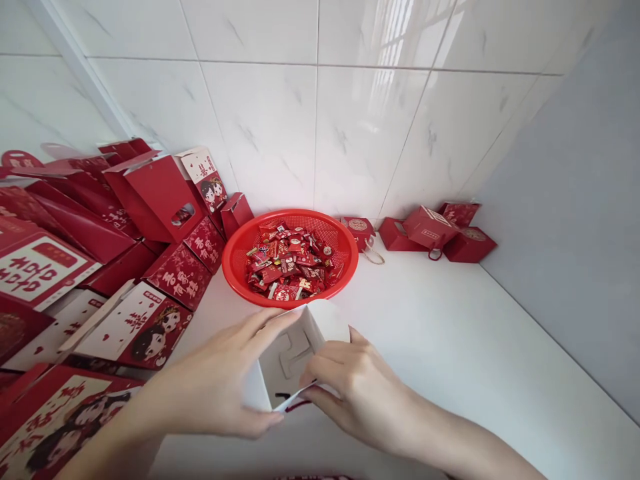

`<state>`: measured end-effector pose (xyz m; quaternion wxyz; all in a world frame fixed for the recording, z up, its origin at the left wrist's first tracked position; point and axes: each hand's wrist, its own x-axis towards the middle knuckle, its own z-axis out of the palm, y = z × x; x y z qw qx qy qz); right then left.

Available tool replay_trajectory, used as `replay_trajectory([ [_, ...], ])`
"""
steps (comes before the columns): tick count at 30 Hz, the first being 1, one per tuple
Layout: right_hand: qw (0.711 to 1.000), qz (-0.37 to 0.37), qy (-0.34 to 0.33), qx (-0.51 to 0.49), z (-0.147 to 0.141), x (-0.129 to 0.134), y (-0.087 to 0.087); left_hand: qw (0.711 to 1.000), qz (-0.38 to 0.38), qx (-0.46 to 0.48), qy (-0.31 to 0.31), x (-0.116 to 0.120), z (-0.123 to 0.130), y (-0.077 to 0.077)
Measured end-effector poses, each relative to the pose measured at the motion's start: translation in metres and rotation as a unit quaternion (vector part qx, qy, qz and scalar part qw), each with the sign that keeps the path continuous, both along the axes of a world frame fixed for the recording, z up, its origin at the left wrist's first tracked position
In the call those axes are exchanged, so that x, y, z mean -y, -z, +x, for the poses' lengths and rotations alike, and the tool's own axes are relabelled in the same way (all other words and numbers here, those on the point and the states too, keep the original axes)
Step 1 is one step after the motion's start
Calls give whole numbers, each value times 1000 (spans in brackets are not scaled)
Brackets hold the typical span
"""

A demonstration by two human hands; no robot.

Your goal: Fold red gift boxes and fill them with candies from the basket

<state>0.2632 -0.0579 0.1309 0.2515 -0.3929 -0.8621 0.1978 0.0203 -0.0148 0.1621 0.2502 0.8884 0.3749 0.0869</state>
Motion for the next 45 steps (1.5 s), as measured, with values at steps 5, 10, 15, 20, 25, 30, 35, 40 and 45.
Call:
replay_trajectory([
  [5,992,113,21,59,-4,-15,45,999,-26,-7,42,-20,1,37],
  [10,990,102,27,89,-1,-30,70,996,-19,70,55,-25,-6,79],
  [15,995,76,59,2,-6,-27,103,974,-20,222,-41,-11,0,124],
  [20,985,21,99,-141,-20,-20,129,933,-123,322,-106,1,14,146],
  [25,974,32,81,-209,-25,-26,145,918,-159,355,-80,-1,17,146],
  [30,982,86,67,-157,-25,-34,143,912,-192,357,-60,-11,8,143],
  [35,985,162,41,-43,-19,-41,112,918,-168,353,-67,-23,-5,139],
  [40,971,209,54,-98,-14,-71,57,901,-199,382,-48,-30,-9,142],
  [45,999,-8,48,17,-31,-141,19,898,-211,383,-49,-33,-10,148],
])
